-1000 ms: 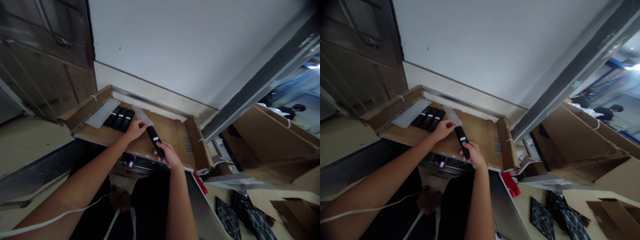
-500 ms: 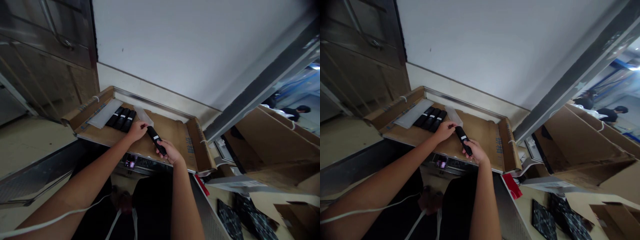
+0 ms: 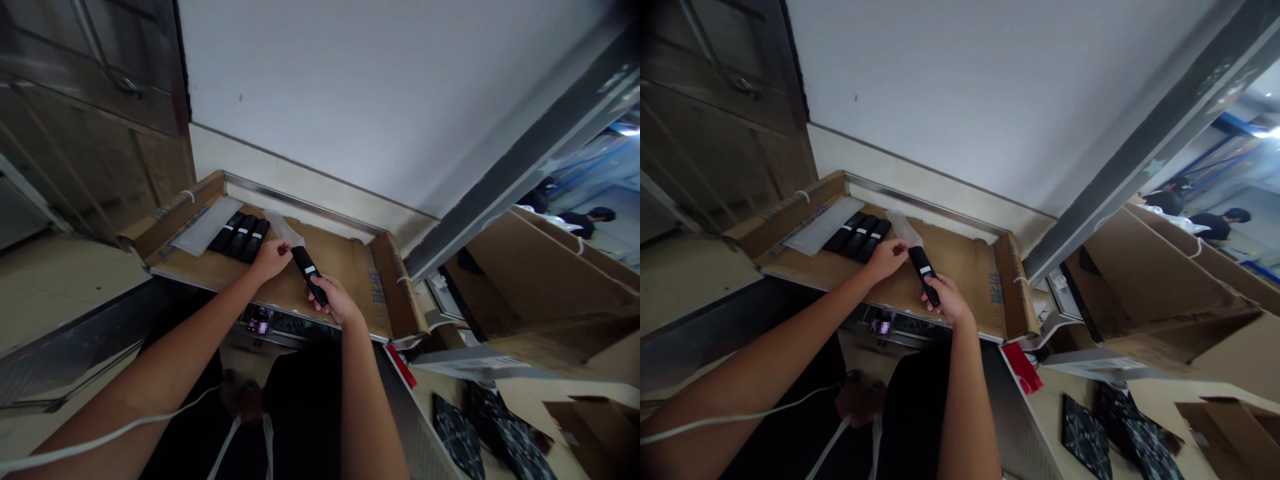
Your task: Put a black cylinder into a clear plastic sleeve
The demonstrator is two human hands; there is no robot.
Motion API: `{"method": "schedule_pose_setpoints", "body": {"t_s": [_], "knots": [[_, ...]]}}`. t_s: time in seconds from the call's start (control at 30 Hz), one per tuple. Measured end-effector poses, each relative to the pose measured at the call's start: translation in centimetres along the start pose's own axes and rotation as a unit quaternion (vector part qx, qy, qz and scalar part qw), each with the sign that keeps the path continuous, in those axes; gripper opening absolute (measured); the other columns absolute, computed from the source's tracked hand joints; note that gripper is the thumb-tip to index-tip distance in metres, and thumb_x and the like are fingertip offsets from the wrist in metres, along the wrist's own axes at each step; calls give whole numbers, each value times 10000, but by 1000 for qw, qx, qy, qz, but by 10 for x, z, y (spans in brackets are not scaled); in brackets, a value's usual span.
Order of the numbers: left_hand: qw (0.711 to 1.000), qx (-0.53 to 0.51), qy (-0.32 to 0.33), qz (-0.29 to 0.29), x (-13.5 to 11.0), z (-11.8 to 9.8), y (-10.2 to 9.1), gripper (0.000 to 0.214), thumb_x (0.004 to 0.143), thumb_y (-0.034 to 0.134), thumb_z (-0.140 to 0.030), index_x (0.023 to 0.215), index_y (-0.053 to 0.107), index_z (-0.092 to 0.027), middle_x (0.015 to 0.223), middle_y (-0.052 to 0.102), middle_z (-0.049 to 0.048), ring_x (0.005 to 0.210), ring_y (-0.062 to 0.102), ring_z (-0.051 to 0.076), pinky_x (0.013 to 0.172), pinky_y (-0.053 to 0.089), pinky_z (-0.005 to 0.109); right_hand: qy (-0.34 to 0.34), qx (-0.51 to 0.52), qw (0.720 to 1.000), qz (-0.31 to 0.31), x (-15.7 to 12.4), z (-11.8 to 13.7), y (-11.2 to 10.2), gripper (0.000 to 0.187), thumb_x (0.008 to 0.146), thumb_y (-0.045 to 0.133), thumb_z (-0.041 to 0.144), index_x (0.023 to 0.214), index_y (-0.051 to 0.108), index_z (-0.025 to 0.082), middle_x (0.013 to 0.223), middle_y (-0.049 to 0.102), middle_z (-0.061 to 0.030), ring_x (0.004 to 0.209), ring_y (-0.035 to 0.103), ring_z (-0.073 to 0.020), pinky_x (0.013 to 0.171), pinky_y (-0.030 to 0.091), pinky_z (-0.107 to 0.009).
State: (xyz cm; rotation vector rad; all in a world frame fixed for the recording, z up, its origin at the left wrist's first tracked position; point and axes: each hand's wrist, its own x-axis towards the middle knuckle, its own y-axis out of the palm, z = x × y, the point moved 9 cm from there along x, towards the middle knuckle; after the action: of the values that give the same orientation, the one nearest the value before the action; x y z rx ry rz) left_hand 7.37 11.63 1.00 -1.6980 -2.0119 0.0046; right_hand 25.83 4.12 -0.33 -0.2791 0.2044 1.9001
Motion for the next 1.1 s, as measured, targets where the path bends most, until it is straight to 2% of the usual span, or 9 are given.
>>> {"method": "schedule_pose_setpoints", "body": {"t_s": [0.13,0.27,0.37,0.47,0.57,0.63,0.77,0.93,1.1], "knots": [[1000,5,-1,4,0,-1,0,210,749,596,-182,924,708,-149,811,710,28,739,647,164,728,515,285,3,-11,1000,0,0,-1,0,386,834,611,534,991,532,190,602,632,22,376,522,-102,284,285,-157],[1000,23,5,15,-1,-5,2,214,750,599,-184,929,710,-153,796,703,19,727,634,158,721,506,275,13,3,1000,15,3,-6,2,425,850,613,485,1168,495,229,616,641,36,442,595,-135,367,454,-195],[999,23,7,28,-1,-6,4,220,747,588,-173,928,712,-156,775,694,13,711,625,155,701,497,269,-2,24,1000,12,11,-5,5,437,832,651,441,1178,493,226,662,657,22,511,642,-148,466,549,-250],[999,32,17,38,-2,-8,5,231,747,582,-178,936,715,-162,786,696,10,721,623,155,702,488,269,-25,18,999,-14,20,0,6,506,825,673,426,1233,465,211,658,642,26,482,627,-147,449,546,-258],[998,48,18,36,-3,-10,4,250,741,578,-184,948,715,-154,772,684,10,707,611,155,685,471,271,-29,4,999,-31,26,6,8,729,842,672,413,1437,283,254,657,630,43,457,613,-154,409,530,-267],[997,54,19,42,-4,-13,4,237,735,583,-193,925,718,-153,769,683,12,702,609,157,678,462,274,-22,-6,1000,-20,29,8,12,808,844,677,404,1490,203,295,695,639,39,462,617,-157,400,528,-272],[996,64,19,58,-6,-18,7,235,720,599,-213,914,721,-160,765,679,10,702,610,160,676,457,278,-21,-23,1000,0,35,11,14,766,840,676,404,1475,256,327,742,645,32,469,624,-157,393,525,-272],[996,58,16,62,-6,-18,7,254,719,599,-224,937,711,-160,758,669,4,696,608,157,670,456,278,-26,-33,999,5,41,11,13,659,803,696,430,1367,379,303,722,636,40,468,621,-157,395,530,-275],[997,47,12,63,-6,-17,8,261,713,593,-213,945,700,-161,743,657,-4,681,597,153,657,453,273,-45,-40,998,4,43,12,11,648,752,723,502,1270,392,295,713,634,56,469,625,-154,403,534,-271]]}}
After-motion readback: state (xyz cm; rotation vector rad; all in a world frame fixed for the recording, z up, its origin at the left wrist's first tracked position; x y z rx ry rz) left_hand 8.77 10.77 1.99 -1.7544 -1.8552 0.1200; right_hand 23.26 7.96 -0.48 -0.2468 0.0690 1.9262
